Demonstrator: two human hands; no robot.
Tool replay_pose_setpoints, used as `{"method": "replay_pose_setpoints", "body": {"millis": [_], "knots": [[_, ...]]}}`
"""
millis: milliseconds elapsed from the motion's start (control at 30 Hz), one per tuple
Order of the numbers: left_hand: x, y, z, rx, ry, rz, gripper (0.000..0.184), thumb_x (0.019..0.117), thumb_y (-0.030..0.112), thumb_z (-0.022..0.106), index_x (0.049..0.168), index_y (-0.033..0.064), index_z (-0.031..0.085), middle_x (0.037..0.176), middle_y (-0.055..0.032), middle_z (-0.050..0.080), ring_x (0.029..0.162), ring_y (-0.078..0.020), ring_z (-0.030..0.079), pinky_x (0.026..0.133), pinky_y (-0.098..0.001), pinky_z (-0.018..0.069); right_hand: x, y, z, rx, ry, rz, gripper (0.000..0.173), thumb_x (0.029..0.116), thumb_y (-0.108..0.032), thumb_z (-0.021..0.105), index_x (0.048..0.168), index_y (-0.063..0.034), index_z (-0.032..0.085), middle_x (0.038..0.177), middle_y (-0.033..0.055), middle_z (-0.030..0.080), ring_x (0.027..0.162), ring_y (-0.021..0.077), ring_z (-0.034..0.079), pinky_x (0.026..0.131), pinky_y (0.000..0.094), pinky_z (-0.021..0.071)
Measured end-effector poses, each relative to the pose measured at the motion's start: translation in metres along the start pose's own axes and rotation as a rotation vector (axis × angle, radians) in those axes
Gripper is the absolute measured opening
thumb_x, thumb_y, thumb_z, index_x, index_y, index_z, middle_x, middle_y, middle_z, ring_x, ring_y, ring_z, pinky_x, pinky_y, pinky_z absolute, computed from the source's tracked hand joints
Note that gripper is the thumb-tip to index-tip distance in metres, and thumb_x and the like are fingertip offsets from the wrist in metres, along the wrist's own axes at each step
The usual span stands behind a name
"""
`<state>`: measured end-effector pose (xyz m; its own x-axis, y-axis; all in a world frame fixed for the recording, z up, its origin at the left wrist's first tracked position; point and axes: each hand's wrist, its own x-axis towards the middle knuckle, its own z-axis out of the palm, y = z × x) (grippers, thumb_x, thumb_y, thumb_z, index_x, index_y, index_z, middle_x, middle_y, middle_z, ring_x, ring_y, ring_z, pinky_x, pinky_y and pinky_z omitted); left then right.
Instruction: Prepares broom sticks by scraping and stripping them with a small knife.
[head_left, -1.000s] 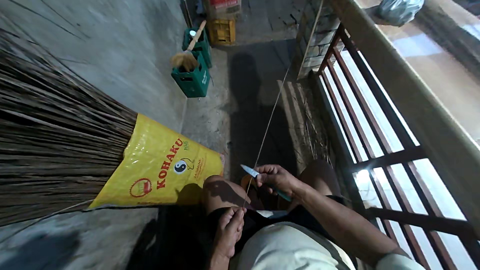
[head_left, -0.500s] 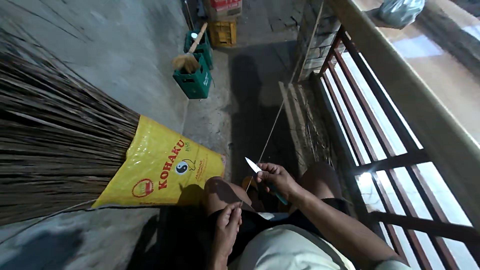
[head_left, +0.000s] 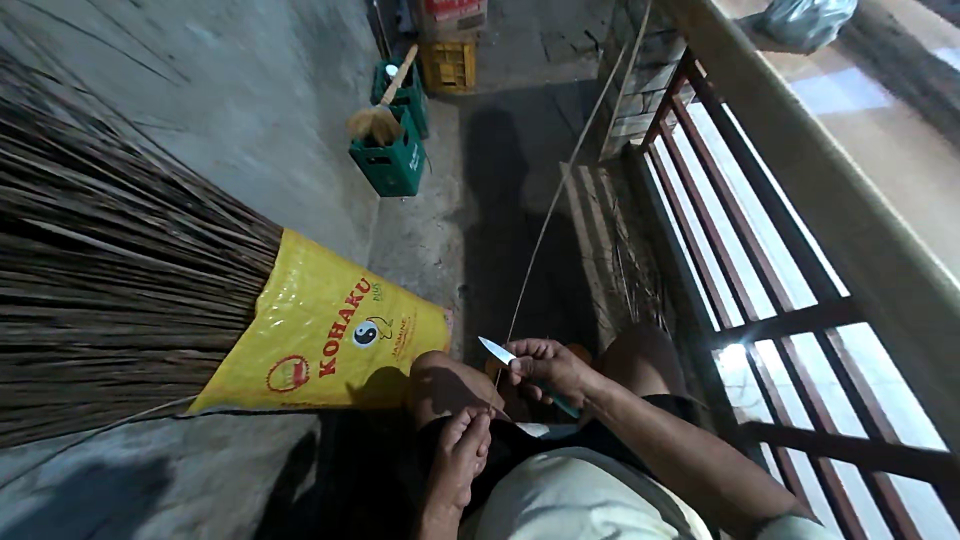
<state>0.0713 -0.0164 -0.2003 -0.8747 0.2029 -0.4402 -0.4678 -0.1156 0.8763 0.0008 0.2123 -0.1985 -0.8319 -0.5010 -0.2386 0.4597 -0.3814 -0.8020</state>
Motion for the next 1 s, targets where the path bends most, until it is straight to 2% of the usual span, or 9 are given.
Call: {"method": "replay_pose_setpoints", "body": {"millis": [133,267,333,500,700,800,900,1000], "knots": [[-0.003,0.002,-0.004,-0.023,-0.007,-0.019,0.018,0.1023,0.013,0.047,0.106,0.0092,0.065,0.057,0.0092,0.044,0.042,0.0024,0.036,0.039,-0.0129,0.0313,-0.001,0.003,0.006,-0.039,-0.032,0.009,0.022,0.1001,-0.012,0.06,0.12,-0.0039,0.064,0.083,0.0016,0.07,0.051,0.0041,0.055,0.045,0.0196,0.0468],[-0.01,0.001,-0.013,0.002,-0.018,-0.035,0.019,0.1018,0.013,0.048,0.106,0.0095,0.066,0.057,0.0099,0.044,0.042,0.0025,0.036,0.039,-0.0132,0.032,0.004,-0.02,-0.01,-0.044,0.146,-0.02,0.025,0.1011,-0.008,0.057,0.125,-0.0022,0.062,0.083,0.0019,0.069,0.052,0.005,0.056,0.046,0.02,0.0476],[-0.01,-0.004,-0.016,0.012,-0.021,-0.038,0.019,0.1015,0.013,0.049,0.106,0.0087,0.066,0.057,0.0098,0.043,0.042,0.0023,0.036,0.039,-0.0134,0.0318,0.003,-0.019,-0.01,-0.036,0.177,-0.039,0.026,0.101,-0.007,0.057,0.126,-0.0009,0.061,0.083,0.0021,0.069,0.054,0.0051,0.057,0.047,0.0197,0.048],[-0.013,-0.008,-0.021,0.007,-0.02,-0.048,0.017,0.1003,0.014,0.05,0.104,0.0099,0.066,0.057,0.0096,0.044,0.042,0.0024,0.036,0.039,-0.0131,0.0312,-0.008,0.001,0.011,-0.109,0.012,0.005,0.026,0.1003,-0.013,0.061,0.124,-0.0037,0.064,0.084,0.0002,0.07,0.053,0.0038,0.056,0.047,0.02,0.0477],[-0.021,-0.014,-0.031,0.022,-0.056,-0.105,0.018,0.0994,0.015,0.05,0.106,0.0102,0.066,0.057,0.0105,0.045,0.042,0.0028,0.037,0.039,-0.013,0.0321,0.009,-0.024,-0.021,-0.001,0.277,-0.011,0.024,0.1036,-0.007,0.054,0.127,-0.0017,0.059,0.084,0.0029,0.068,0.051,0.0053,0.054,0.045,0.0197,0.046],[-0.02,-0.02,-0.03,0.058,-0.055,-0.111,0.02,0.1016,0.013,0.048,0.111,0.0073,0.065,0.06,0.0089,0.048,0.043,0.0027,0.038,0.039,-0.0125,0.0317,0.009,-0.02,-0.018,0.015,0.28,-0.034,0.03,0.103,-0.007,0.055,0.132,-0.0011,0.057,0.084,0.0035,0.067,0.053,0.006,0.054,0.046,0.0201,0.0457],[-0.012,-0.019,-0.022,0.114,-0.021,-0.047,0.024,0.1029,0.014,0.048,0.117,0.0056,0.065,0.065,0.0072,0.052,0.047,0.002,0.042,0.042,-0.0128,0.0346,0.009,-0.016,-0.012,0.012,0.274,-0.046,0.03,0.1028,-0.006,0.055,0.132,-0.0004,0.056,0.083,0.0038,0.067,0.055,0.0066,0.056,0.047,0.0203,0.0464],[-0.001,-0.012,-0.014,0.139,0.011,0.007,0.021,0.1028,0.012,0.049,0.112,0.0046,0.067,0.064,0.0077,0.05,0.048,0.0017,0.039,0.042,-0.0137,0.0317,0.009,-0.004,0.0,-0.053,0.208,-0.064,0.029,0.102,-0.008,0.056,0.13,0.0002,0.058,0.085,0.0027,0.068,0.057,0.0065,0.057,0.049,0.0212,0.0486]]}}
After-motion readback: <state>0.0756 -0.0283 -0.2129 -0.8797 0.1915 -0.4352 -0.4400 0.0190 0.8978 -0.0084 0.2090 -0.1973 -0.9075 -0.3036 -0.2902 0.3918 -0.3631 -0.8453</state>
